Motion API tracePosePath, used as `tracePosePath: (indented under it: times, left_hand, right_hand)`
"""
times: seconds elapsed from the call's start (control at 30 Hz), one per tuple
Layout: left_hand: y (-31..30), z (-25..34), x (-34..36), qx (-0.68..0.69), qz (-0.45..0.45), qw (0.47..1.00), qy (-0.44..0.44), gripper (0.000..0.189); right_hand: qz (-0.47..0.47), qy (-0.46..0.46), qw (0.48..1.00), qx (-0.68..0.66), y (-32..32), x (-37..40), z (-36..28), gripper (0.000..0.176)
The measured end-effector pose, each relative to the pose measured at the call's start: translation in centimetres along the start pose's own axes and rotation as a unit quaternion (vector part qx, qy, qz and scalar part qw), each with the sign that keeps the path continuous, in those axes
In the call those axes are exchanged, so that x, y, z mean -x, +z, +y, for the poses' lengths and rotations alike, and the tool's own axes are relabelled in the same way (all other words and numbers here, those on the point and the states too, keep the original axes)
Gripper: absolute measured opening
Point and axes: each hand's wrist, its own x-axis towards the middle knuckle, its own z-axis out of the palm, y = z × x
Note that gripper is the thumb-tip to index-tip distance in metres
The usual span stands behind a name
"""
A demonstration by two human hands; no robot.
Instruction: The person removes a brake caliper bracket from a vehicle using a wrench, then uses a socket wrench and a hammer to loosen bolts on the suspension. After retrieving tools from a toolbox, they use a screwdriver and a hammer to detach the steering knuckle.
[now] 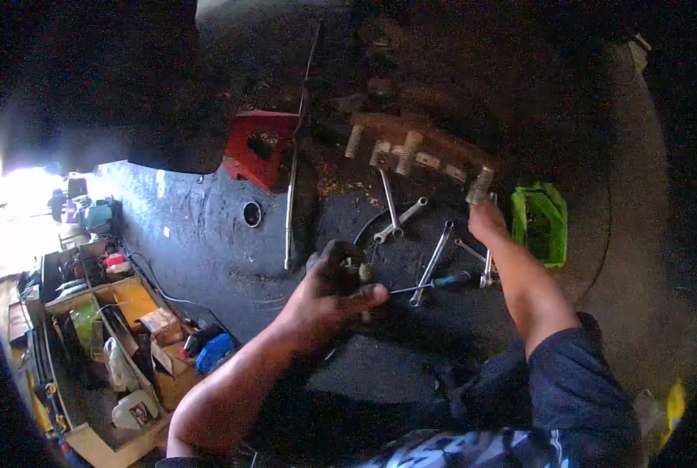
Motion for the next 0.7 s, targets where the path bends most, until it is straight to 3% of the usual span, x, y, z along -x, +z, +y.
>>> tracePosePath:
  times: [0.03,0.17,0.27,0.33,0.4,0.47,0.5,0.6,0.63,0.7]
  left_hand:
    - [-0.5,-0.9,-0.6,-0.052,-0.022,0.998,0.041,0.032]
    - [0.2,0.9,-1.0,-0.158,-0.071,0.984,0.036,0.031]
    - [1.0,1.4,-1.1,-0.106,-0.090,0.990,0.024,0.034]
    - [1.5,0.9,-1.5,-0.031,-0.105,0.994,-0.025,0.034]
    - [1.9,0.5,-2.4,-0.077,-0.121,0.989,0.037,0.030]
    - [2.2,0.4,-2.5,-0.118,-0.142,0.980,0.079,0.030]
    - [2.4,0.6,-2.5,-0.137,-0.153,0.974,0.095,0.032]
    - [3.0,0.5,-3.1,-0.151,-0.146,0.972,0.108,0.034]
    - [3.3,0.5,-3.2,-0.149,-0.138,0.973,0.106,0.034]
    - [3.7,1.2,-3.1,-0.180,-0.115,0.973,0.084,0.034]
  right_hand:
    - [-0.026,0.019,0.999,-0.005,-0.3,0.2,0.1,0.027]
    - [-0.081,0.056,0.993,-0.068,-4.1,2.7,-1.8,0.027]
    - [-0.124,0.017,0.940,-0.318,-10.5,6.4,-4.8,0.033]
    - [-0.115,-0.046,0.944,-0.305,-12.5,8.8,-5.0,0.035]
    - [-0.092,-0.057,0.928,-0.356,-15.5,10.9,-6.5,0.034]
    - [-0.061,-0.007,0.878,-0.476,-18.7,13.8,-9.5,0.032]
    - [0.051,-0.099,0.912,-0.395,-16.6,13.7,-9.0,0.028]
    - [-0.007,-0.025,0.895,-0.446,-18.0,14.9,-10.8,0.031]
    - [-0.008,-0.032,0.853,-0.520,-17.7,15.2,-10.9,0.031]
    - [-0.018,-0.049,0.833,-0.551,-17.8,15.4,-10.2,0.030]
